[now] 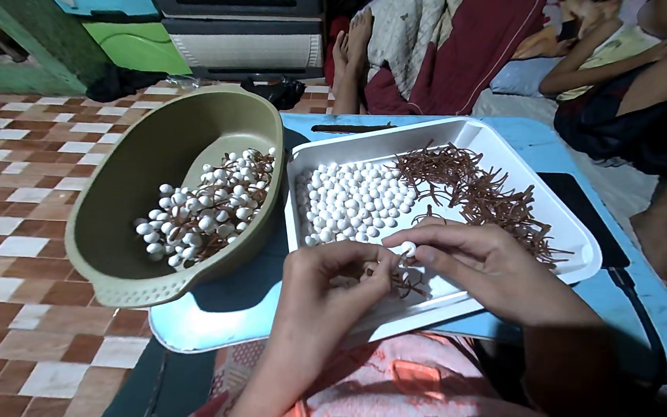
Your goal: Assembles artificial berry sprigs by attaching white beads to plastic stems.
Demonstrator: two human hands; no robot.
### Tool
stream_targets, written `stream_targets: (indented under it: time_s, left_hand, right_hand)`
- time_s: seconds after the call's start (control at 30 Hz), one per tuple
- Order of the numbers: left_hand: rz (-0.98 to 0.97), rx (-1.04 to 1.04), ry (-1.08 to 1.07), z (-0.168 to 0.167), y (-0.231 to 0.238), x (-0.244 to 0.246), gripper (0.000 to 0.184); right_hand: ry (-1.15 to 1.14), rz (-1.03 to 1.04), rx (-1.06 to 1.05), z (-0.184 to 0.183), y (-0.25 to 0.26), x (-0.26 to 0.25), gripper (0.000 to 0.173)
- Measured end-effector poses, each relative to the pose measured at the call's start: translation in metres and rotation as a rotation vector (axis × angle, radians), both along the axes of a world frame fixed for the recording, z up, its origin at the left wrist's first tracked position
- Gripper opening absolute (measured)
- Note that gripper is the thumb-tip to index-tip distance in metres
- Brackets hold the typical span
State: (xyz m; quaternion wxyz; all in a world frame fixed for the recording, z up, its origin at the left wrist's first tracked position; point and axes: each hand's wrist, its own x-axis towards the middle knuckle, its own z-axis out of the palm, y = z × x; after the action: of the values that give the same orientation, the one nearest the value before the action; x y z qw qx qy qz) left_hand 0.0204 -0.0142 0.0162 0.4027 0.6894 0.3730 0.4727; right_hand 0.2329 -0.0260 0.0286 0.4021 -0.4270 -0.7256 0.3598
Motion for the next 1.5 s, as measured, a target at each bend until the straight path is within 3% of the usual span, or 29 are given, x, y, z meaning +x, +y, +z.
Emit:
stream_targets:
  time_s: [0.93,1.2,1.5]
  left_hand:
    - [-0.026,0.023,0.028,-0.0063,0.0017,-0.0017,0.009]
    - [-0.02,0.08,0.078,-0.0081,0.0024,-0.0016,0.011]
    - [0.028,0.029,0.033,-0.0006,0.0006,0.0,0.01]
  right_hand:
    - [0.01,-0.088,0.11,-0.0075,0.0005,-0.0027,0.016]
    - [-0.017,-0.018,0.102,-0.0073,0.0,-0.0031,0.015]
    - [-0.065,-0.138,0.131,-0.0053,-0.001,-0.0042,0.02]
